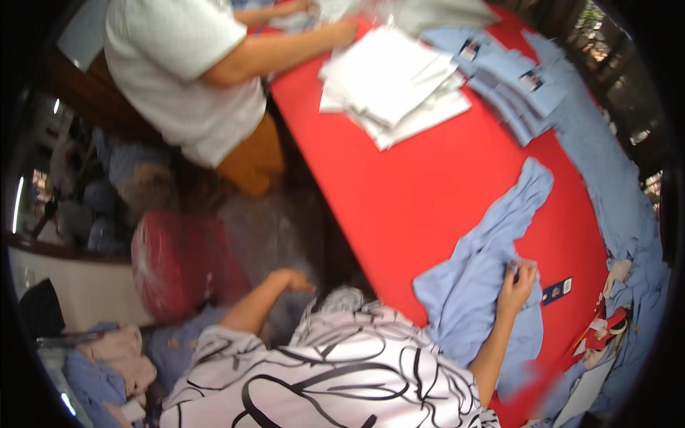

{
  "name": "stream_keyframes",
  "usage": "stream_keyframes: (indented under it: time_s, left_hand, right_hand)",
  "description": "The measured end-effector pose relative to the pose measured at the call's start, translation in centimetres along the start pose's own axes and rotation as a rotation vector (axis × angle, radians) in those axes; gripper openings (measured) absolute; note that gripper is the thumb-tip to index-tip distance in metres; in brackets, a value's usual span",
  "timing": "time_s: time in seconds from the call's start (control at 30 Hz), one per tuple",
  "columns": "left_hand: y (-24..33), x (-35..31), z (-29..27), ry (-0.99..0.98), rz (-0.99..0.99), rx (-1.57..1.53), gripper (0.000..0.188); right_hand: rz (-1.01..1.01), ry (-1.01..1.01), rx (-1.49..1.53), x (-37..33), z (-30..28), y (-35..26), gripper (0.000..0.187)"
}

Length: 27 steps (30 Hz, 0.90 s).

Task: The person folds shirts by placing a cardboard template on the back, folding the sleeves and sides over the template, and then folding the bottom of the shirt up to create a uniform package before stacking the folded shirts.

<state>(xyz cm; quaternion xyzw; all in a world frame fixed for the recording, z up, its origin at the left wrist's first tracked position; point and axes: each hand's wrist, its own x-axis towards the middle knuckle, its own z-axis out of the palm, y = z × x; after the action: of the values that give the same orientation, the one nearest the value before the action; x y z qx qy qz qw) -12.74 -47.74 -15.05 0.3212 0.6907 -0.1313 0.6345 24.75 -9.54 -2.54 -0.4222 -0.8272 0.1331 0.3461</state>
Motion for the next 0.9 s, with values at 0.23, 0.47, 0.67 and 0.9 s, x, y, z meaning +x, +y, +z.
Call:
stream_keyframes:
  time_s: [0.23,0.47,0.67,0.9]
  left_hand:
    - [-0.5,2.3,12.4,-0.128,0.169,-0.532,0.061]
    - [-3.5,-0.2,24.7,-0.630,-0.273,-0.520,0.070]
    - [-6.7,-1.7,13.8,0.476,-0.292,-0.334,0.040]
    - [-0.8,-9.5,-4.3,1.118,-0.043,-0.501,0.034]
  right_hand:
    - [-0.052,-0.027,-0.107,-0.2,0.9,1.2,0.018]
    - [-0.007,-0.087,-0.153,-0.7,0.1,2.1,0.020]
    - [0.133,-0.253,-0.157,1.8,-2.7,0.4,0.017]
    - [0.121,-0.139,0.070,-1.4,-2.3,2.6,0.022]
